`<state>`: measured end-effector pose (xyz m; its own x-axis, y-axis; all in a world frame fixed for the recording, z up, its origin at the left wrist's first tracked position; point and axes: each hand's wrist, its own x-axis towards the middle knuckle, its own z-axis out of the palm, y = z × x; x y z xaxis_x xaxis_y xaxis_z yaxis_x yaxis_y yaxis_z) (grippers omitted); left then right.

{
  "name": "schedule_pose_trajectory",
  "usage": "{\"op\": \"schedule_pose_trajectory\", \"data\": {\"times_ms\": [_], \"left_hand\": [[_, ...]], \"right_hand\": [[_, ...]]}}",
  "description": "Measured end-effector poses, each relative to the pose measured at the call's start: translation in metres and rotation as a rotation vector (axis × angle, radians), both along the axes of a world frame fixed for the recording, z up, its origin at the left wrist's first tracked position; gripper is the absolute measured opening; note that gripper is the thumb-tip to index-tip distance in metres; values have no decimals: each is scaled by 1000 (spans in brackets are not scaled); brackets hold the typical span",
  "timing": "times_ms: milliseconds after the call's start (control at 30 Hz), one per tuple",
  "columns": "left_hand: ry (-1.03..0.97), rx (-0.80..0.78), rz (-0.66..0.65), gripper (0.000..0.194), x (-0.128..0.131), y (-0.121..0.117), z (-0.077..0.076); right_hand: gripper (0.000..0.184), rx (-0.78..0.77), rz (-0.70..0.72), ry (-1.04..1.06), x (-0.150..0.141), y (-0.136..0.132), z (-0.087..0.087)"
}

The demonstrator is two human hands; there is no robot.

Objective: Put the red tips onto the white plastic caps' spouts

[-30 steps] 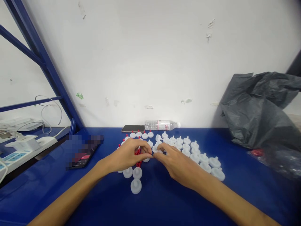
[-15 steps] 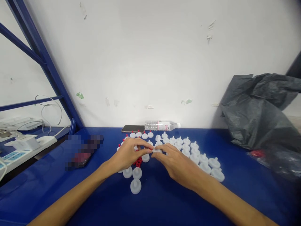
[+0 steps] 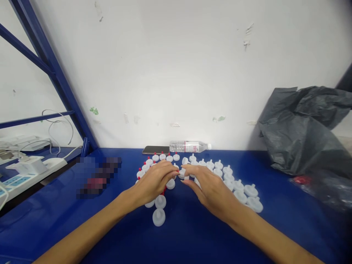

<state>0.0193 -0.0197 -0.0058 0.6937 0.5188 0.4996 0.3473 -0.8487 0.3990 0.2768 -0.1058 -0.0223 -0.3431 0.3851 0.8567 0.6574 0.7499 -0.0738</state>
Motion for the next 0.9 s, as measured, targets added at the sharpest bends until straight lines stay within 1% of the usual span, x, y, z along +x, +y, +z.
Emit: {"op": "schedule_pose_trajectory", "data": {"times_ms": [100,267,467,533,600,667,767,833,900], "left_hand": [[-7,16,-23,42,0,-2,1],[-34,8,-50,43,-2,-8,7],[-41,37,-52,44,-1,-9,7],[-35,20,-50,43,-1,-9,9],[-24,-19,-41,42,-1,-8,14],[-23,-58,-2,39,-3,-2,22],[-38,-71,117,33,-7,15,40],[42,-51,176,30,-8,32,51],[148,-5,204,29,-5,49,58]], "right_hand": [[28,27,9,34,-2,-3,1],[25,75,15,44,-5,-2,-1],[34,147,-1,-19,-3,2,-8],[32,155,-10,-55,-3,1,-6],[27,139,-35,-72,-2,-1,-1],[23,93,-86,-64,-2,-3,6],[22,45,-167,-23,2,-3,12],[25,50,-200,-11,5,-1,13],[27,49,-225,-22,7,1,12]]}}
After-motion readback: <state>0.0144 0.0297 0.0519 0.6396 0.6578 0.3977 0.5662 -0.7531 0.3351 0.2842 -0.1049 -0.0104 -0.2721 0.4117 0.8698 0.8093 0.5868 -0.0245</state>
